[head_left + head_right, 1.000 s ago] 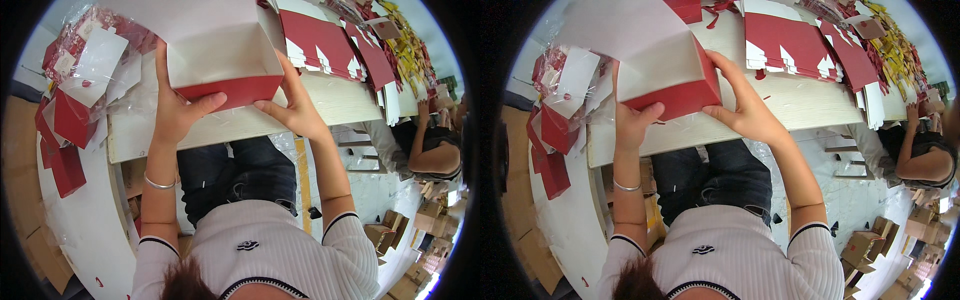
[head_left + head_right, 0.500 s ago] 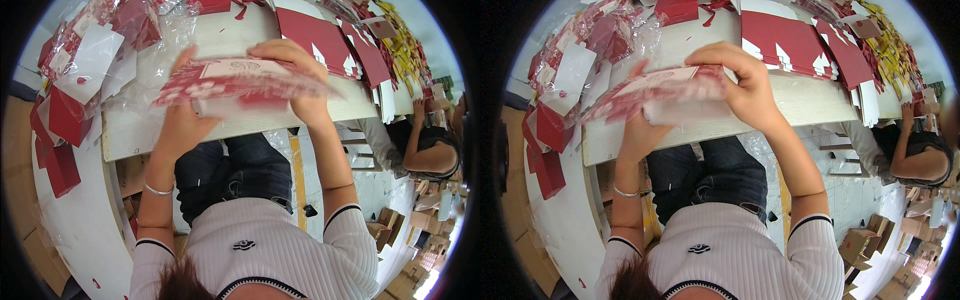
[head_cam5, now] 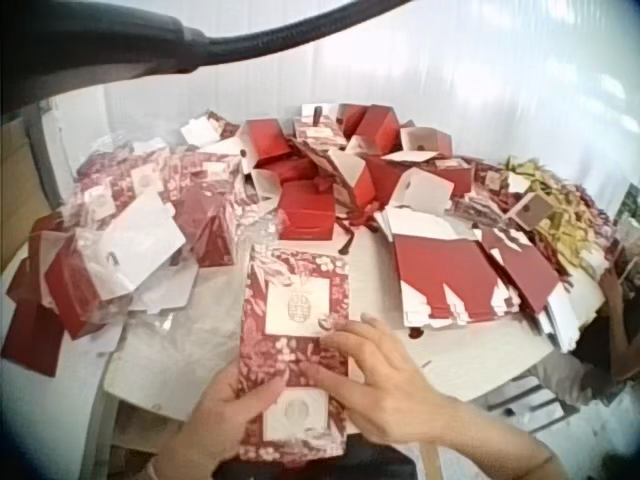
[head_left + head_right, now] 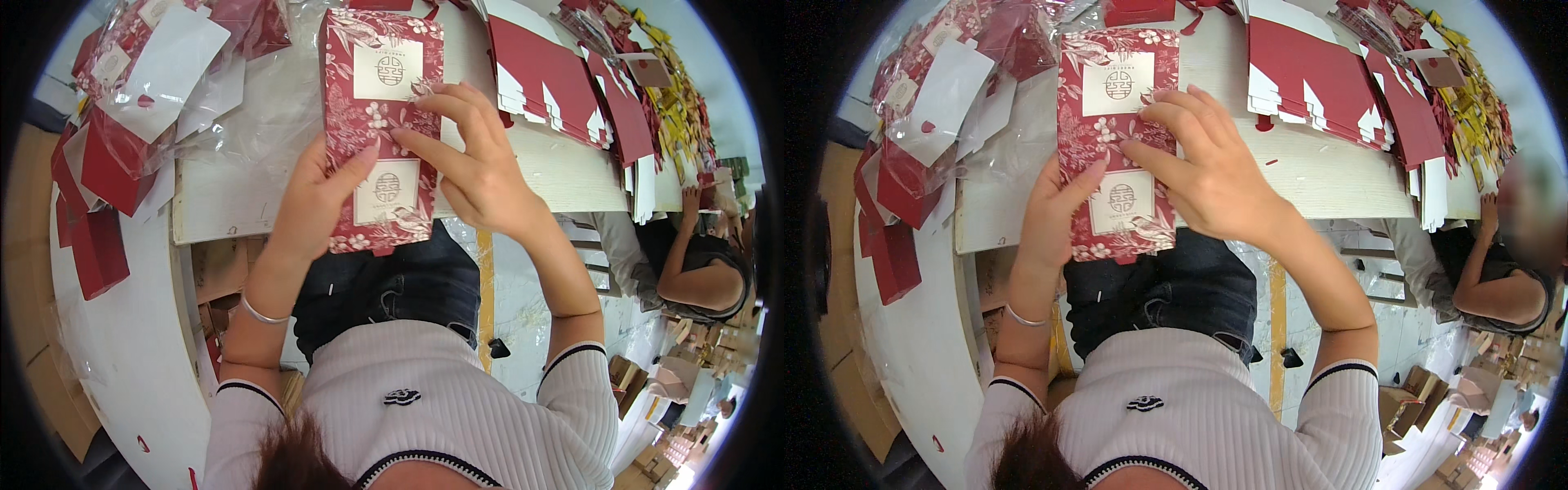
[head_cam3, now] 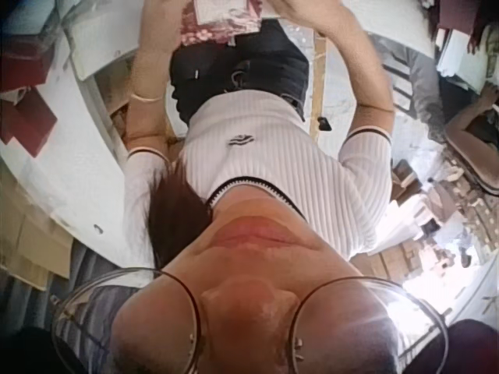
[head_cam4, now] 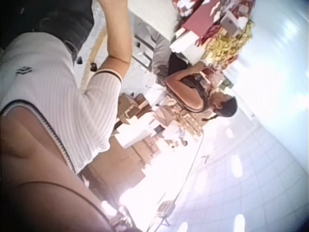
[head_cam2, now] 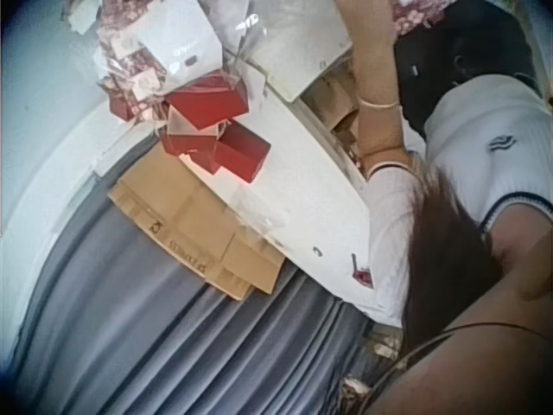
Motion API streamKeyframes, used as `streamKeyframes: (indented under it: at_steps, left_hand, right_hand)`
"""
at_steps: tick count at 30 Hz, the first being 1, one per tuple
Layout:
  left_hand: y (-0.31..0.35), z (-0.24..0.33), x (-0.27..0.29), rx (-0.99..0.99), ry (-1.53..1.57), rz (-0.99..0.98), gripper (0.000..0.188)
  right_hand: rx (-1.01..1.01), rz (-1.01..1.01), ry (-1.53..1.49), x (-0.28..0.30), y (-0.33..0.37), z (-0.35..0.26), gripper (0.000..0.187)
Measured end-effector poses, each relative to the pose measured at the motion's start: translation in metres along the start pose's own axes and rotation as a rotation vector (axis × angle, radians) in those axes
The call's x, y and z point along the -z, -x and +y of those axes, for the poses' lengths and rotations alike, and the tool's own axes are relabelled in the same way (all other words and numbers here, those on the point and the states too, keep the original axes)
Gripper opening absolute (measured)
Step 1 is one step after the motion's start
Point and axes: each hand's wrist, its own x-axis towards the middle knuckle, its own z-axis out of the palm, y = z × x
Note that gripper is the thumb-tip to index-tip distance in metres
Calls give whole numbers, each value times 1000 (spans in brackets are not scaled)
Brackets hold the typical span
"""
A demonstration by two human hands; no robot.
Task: The person folds red paper envelopes and inserts small red paper strips into them. The person handles each envelope one at a time, folds the flaps, and places the finished items on the table.
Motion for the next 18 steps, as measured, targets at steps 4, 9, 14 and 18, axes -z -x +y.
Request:
streamKeyframes:
  at_steps: [4,9,14,18]
  left_hand:
    - [3,-16,-9,-87,-80,107,23]
    - [11,-25,-4,-121,-128,112,23]
    - [13,-23,-1,-10,119,229,23]
    - [8,-17,-6,51,149,178,24]
  right_hand:
    - [-188,24,-141,-19,4,-14,44]
    - [-343,-164,-947,-13,-7,-12,47]
    - [-346,174,-281,-14,-48,77,32]
    - [-382,-406,380,-44,-73,176,29]
